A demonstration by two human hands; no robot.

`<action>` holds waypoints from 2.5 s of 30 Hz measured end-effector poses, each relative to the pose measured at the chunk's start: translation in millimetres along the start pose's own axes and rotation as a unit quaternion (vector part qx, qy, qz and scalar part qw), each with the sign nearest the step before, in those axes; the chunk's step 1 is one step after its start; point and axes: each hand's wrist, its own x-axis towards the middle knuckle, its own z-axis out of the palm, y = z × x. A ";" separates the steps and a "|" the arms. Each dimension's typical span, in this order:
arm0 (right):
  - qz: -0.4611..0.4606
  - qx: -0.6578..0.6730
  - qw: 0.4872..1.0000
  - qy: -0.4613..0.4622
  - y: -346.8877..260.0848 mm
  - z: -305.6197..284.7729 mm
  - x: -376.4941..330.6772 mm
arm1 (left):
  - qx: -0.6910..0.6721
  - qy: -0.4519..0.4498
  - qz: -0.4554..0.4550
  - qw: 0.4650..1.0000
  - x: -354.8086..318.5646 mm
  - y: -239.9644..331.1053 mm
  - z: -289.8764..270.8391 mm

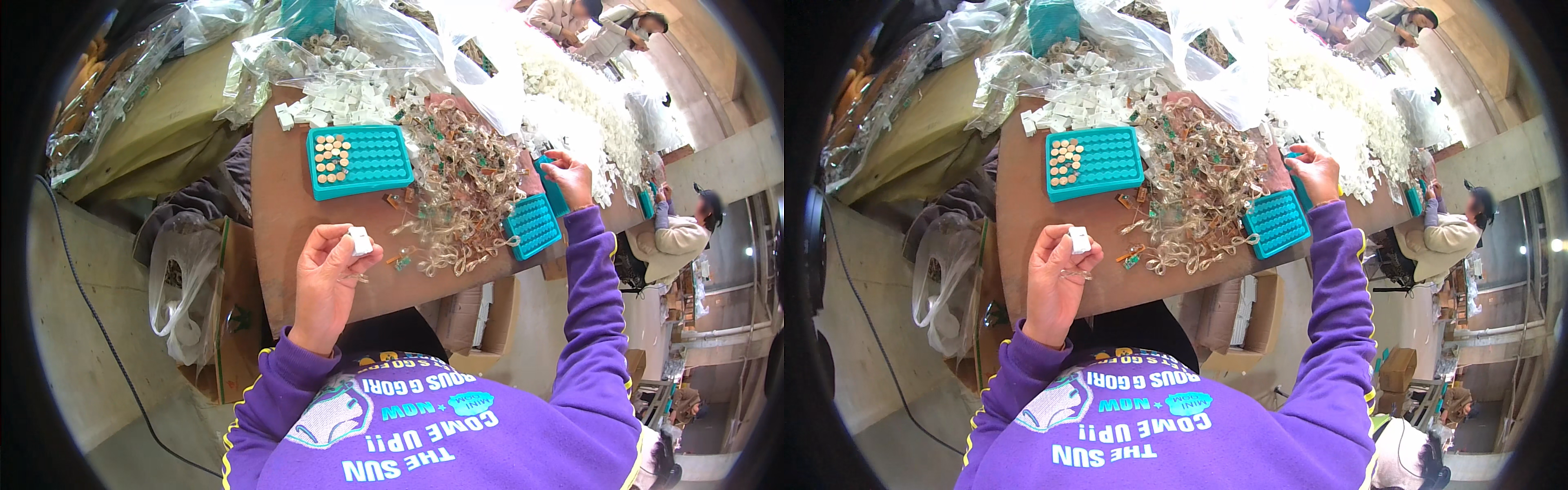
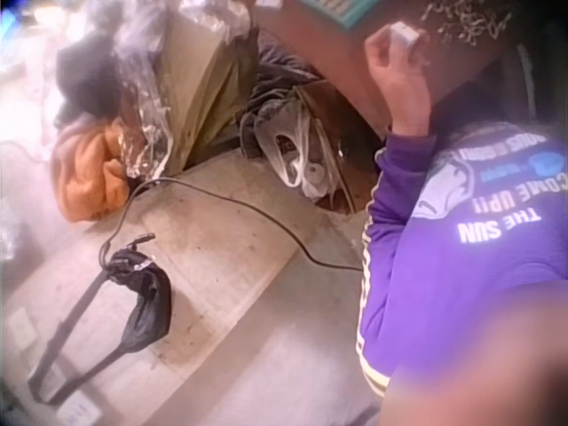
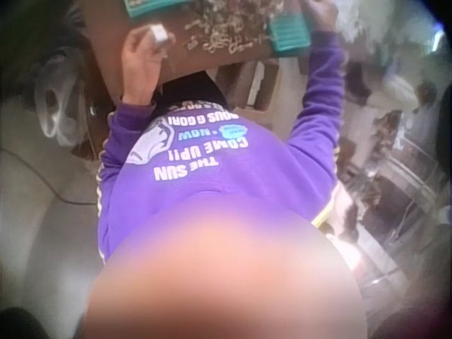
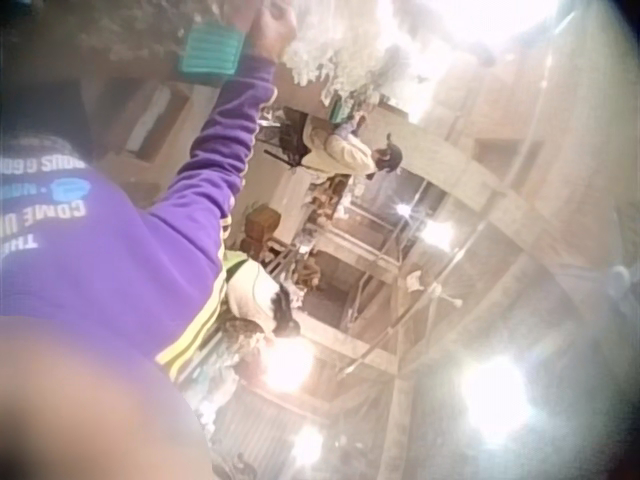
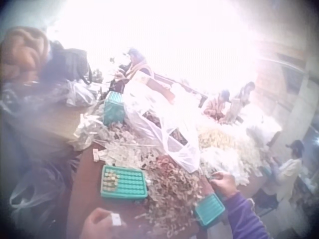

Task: The person inserts small round components into white plastic LED light sockets and then tests each assembled unit by pressing a button to confirm the red LED illuminates. The person repeats this process for multiple units, placing finished sockets on the table.

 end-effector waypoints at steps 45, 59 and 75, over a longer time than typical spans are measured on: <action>0.034 0.457 0.833 -0.310 -181.4 141.4 -164.2 | -0.023 -0.028 -0.027 0.999 -1.1 3.4 2.1; -0.158 0.309 0.921 -0.178 -183.0 158.5 -171.8 | -0.041 -0.046 -0.041 0.997 -1.4 2.5 -2.0; -0.193 0.276 0.929 -0.156 -180.1 161.0 -174.8 | -0.031 -0.038 -0.055 0.997 -0.5 4.4 -0.3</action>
